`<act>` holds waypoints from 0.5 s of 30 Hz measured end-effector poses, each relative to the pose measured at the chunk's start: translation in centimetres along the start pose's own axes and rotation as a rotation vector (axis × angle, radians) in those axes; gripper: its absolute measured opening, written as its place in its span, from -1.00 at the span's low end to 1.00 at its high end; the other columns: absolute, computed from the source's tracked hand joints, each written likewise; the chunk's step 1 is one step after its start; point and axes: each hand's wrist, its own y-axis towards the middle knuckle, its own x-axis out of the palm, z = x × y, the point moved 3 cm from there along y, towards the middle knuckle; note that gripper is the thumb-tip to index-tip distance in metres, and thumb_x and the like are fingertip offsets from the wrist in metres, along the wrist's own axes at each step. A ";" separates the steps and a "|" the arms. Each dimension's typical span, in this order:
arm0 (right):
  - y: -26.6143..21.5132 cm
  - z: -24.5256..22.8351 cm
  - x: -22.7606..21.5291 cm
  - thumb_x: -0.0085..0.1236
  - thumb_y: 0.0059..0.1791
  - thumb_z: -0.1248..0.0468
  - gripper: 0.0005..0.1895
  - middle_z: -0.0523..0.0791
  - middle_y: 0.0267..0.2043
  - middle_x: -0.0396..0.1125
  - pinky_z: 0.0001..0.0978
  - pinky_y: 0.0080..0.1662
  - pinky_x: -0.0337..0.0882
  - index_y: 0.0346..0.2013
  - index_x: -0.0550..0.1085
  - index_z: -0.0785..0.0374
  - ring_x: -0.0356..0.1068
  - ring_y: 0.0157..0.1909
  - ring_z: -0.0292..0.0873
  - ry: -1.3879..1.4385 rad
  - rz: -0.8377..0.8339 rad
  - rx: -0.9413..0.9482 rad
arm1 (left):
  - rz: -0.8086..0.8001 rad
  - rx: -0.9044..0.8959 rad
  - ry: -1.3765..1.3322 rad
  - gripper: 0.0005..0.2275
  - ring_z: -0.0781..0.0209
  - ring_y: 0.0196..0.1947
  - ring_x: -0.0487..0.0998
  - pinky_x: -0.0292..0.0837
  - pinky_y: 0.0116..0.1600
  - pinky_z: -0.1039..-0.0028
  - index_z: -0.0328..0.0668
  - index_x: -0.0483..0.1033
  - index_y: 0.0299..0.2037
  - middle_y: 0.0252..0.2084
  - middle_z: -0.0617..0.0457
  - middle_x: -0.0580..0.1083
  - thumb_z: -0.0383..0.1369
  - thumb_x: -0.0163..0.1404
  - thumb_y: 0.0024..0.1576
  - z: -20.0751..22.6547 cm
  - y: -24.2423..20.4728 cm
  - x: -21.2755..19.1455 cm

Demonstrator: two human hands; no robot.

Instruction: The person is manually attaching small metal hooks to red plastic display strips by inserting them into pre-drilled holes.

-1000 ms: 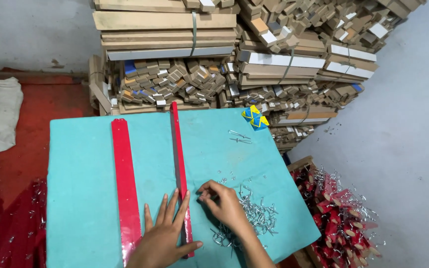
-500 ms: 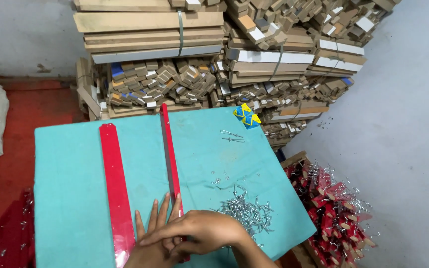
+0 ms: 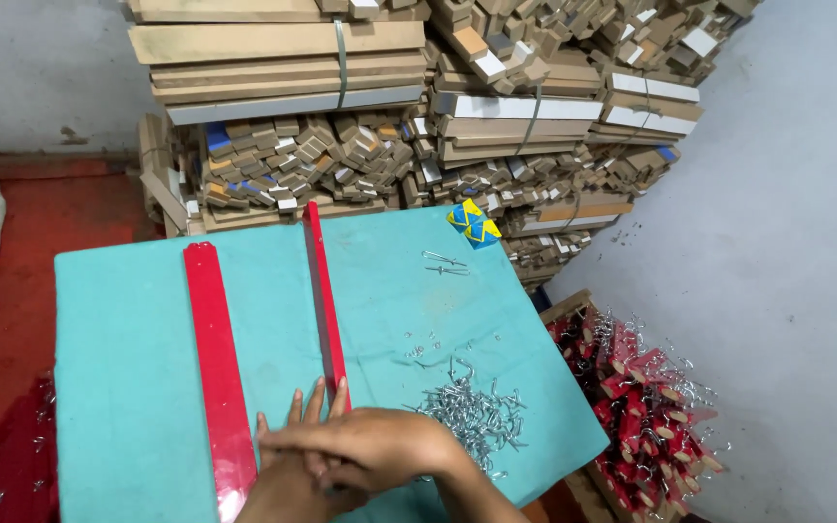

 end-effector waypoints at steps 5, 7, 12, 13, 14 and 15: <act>0.6 0.9 1.0 -0.07 0.07 0.42 -0.23 -0.12 -0.14 0.38 -0.30 -0.04 0.38 0.57 0.03 -0.02 0.44 -0.12 -0.07 0.087 -0.085 0.045 | 0.697 0.152 0.071 0.11 0.05 0.60 -0.54 -0.57 0.48 -0.20 0.23 -0.56 0.57 0.63 0.15 -0.48 0.38 -0.21 -0.14 -0.5 -1.1 0.9; 1.0 0.5 0.9 -0.16 0.07 0.37 -0.27 -0.18 -0.15 0.37 -0.27 -0.05 0.38 0.55 0.04 -0.06 0.47 -0.12 -0.06 -0.032 0.051 0.077 | 0.025 0.101 -0.002 0.11 0.01 0.60 -0.70 -0.71 0.50 -0.20 0.31 -0.66 0.56 0.63 0.19 -0.59 0.43 -0.05 0.06 -0.5 0.8 3.4; 2.4 0.3 2.7 0.03 -0.03 0.47 -0.47 0.02 0.00 0.46 -0.15 -0.06 0.47 0.24 0.29 0.22 0.49 -0.06 0.09 0.044 -0.134 -0.043 | 1.385 0.187 -0.001 -0.25 0.19 0.60 -0.17 -0.28 0.54 -0.20 0.30 -0.26 0.60 0.63 0.20 -0.15 0.14 -0.47 0.13 -1.0 0.5 5.7; 1.6 -0.1 2.5 0.03 -0.03 0.47 -0.47 0.02 0.00 0.46 -0.15 -0.06 0.47 0.24 0.29 0.22 0.49 -0.06 0.09 0.051 -0.132 -0.038 | 1.378 0.193 -0.004 -0.25 0.19 0.60 -0.17 -0.28 0.54 -0.20 0.30 -0.26 0.60 0.63 0.20 -0.15 0.14 -0.47 0.13 -1.0 -1.4 3.8; 1.2 -0.3 1.2 0.00 0.01 0.41 -0.57 -0.05 -0.08 0.43 -0.19 -0.08 0.43 0.19 0.28 0.18 0.47 -0.10 0.03 0.021 0.000 0.017 | 0.681 0.183 -0.030 -0.09 0.14 0.59 -0.48 -0.53 0.51 -0.24 0.35 -0.49 0.57 0.62 0.25 -0.42 0.36 -0.31 0.07 -1.2 -1.0 2.1; 0.7 -0.5 -0.2 -0.03 0.06 0.35 -0.67 -0.12 -0.16 0.41 -0.23 -0.10 0.40 0.13 0.27 0.15 0.45 -0.14 -0.03 -0.008 0.132 0.071 | -0.016 0.152 -0.050 0.14 0.10 0.58 -0.80 -0.78 0.48 -0.27 0.41 -0.72 0.54 0.61 0.31 -0.70 0.57 -0.14 0.01 -1.5 -1.8 1.3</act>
